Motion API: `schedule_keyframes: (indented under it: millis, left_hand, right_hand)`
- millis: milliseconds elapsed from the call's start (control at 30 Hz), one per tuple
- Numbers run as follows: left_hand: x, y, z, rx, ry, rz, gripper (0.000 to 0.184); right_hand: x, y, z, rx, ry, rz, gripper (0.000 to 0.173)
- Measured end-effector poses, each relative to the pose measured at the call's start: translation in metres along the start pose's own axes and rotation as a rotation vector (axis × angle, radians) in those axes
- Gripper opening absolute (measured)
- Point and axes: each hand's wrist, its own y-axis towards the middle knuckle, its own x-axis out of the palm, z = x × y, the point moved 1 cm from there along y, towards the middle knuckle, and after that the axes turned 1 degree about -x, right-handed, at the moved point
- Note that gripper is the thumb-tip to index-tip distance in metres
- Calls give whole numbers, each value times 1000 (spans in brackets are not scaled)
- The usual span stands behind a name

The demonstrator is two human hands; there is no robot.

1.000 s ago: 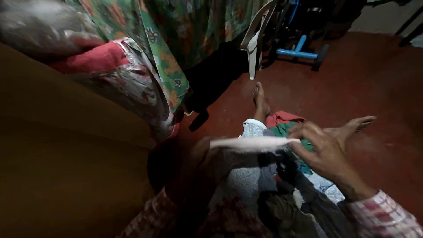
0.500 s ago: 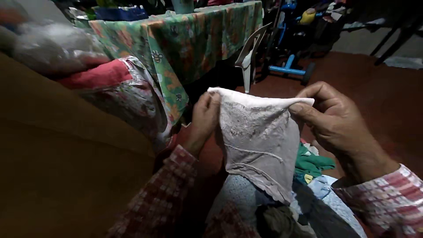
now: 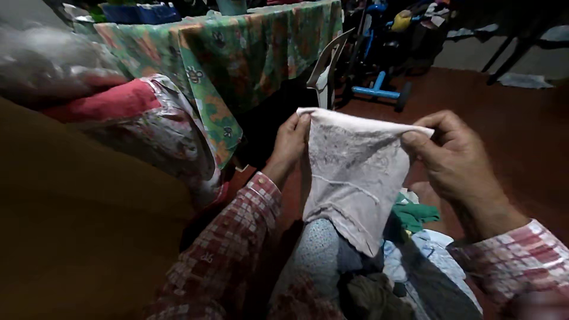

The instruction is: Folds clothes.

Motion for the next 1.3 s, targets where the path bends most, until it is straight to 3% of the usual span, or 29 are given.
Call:
schedule_keyframes:
  millis: [67, 100, 200, 267, 333, 367, 433, 500, 567, 600, 633, 700, 733, 800, 833, 900, 1000, 1133, 1233, 1300]
  left_hand:
    - [-4, 75, -89, 603, -314, -114, 29]
    - [-9, 98, -111, 671, -390, -221, 28]
    - [-38, 74, -139, 686, -167, -397, 24]
    - [-49, 39, -182, 698, 21, -613, 31]
    - [-43, -5, -243, 597, 51, -813, 36]
    - [-36, -34, -280, 461, -8, -806, 32]
    - [-21, -85, -343, 276, -124, -730, 27]
    - [-21, -94, -340, 156, 70, -942, 27]
    - [-20, -87, -334, 276, 197, -1072, 26]
    - [-18, -83, -328, 264, 219, -1053, 28]
    - [-16, -80, -304, 141, 273, -974, 27]
    - [6, -51, -216, -342, 563, -882, 24]
    - [16, -42, -206, -458, 546, -725, 23]
    - [9, -34, -276, -416, 212, -473, 27]
    - [7, -27, -317, -436, 69, -436, 33]
    - [17, -17, -355, -573, -132, -372, 35]
    - [37, -9, -363, -737, -347, -359, 32]
    - [50, 1, -365, -781, -457, -354, 30]
    - [52, 7, -358, -778, -439, -339, 26]
    - [51, 8, -354, -729, -272, -283, 27]
  right_hand:
    - [-10, -6, -1, -60, 35, -17, 15]
    - [-15, -13, -1, -90, 23, -35, 17]
    - [-22, -60, 14, -147, -100, -111, 15]
    - [-18, -112, 33, -141, -197, -202, 16]
    - [-6, -168, 38, 47, -296, -376, 18]
    - [4, -190, 34, 249, -348, -508, 21]
    - [26, -226, 38, 457, -442, -789, 25]
    - [39, -265, 58, 447, -489, -902, 26]
    - [42, -281, 66, 412, -460, -897, 27]
    - [41, -279, 65, 417, -436, -911, 28]
    - [39, -273, 64, 443, -397, -926, 28]
    - [34, -254, 63, 496, -280, -853, 28]
    - [32, -243, 68, 523, -241, -770, 29]
    - [33, -224, 93, 507, -222, -564, 23]
    - [36, -212, 108, 500, -225, -485, 22]
    - [44, -181, 128, 561, -264, -427, 24]
    - [58, -142, 149, 605, -302, -437, 26]
    - [73, -113, 163, 701, -368, -520, 43]
    - [80, -103, 175, 879, -349, -505, 59]
    - [84, -102, 180, 982, -346, -496, 61]
